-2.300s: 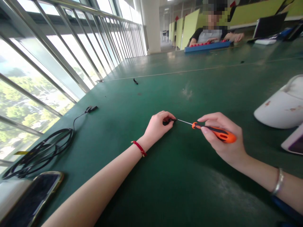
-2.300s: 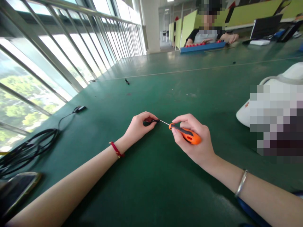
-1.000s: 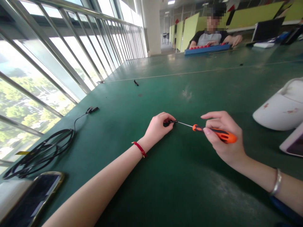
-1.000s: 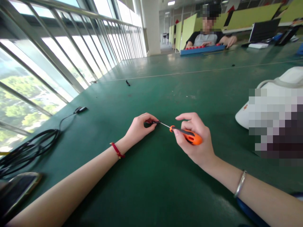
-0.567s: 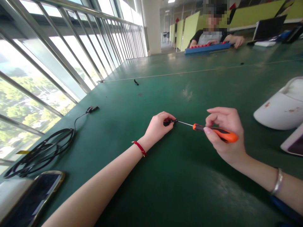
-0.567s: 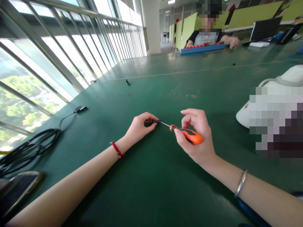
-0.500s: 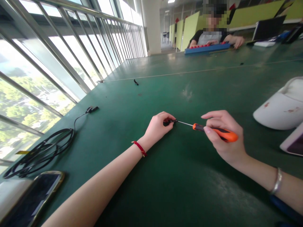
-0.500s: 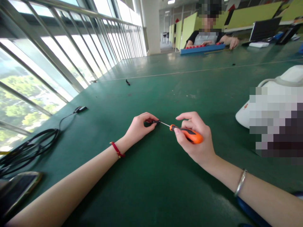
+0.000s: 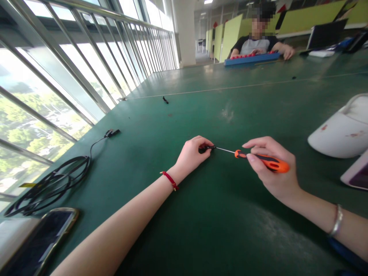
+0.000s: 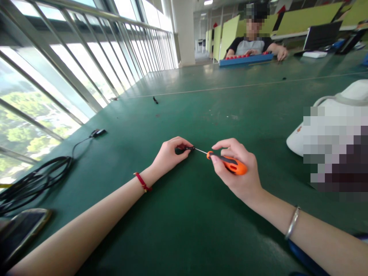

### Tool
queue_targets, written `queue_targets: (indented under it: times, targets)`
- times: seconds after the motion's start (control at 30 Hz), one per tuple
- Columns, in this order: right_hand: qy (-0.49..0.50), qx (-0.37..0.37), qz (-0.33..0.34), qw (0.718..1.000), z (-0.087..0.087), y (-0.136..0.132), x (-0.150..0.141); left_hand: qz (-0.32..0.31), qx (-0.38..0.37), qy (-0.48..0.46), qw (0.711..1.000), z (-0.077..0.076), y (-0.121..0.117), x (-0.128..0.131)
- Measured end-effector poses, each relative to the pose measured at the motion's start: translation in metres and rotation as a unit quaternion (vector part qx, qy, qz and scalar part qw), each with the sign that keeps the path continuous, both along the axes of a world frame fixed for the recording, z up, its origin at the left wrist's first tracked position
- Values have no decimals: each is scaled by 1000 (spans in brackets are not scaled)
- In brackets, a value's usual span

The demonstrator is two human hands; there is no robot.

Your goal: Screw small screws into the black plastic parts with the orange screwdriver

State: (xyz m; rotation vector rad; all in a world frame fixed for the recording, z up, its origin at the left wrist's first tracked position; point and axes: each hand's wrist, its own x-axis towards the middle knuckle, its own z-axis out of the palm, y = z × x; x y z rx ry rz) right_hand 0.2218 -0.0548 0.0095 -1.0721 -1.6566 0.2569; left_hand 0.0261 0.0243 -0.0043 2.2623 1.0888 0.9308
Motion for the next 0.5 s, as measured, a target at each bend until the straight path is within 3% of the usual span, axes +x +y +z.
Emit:
queue_targets:
  times: [0.2, 0.33, 0.5]
  targets:
    - [22, 39, -25, 999, -4, 1, -1, -1, -3, -2, 1000, 0, 0, 0]
    - [67, 44, 9, 997, -7, 3, 2, -1, -3, -4, 1000, 0, 0, 0]
    - [3, 6, -6, 1000, -2, -2, 2, 0, -3, -2, 1000, 0, 0, 0]
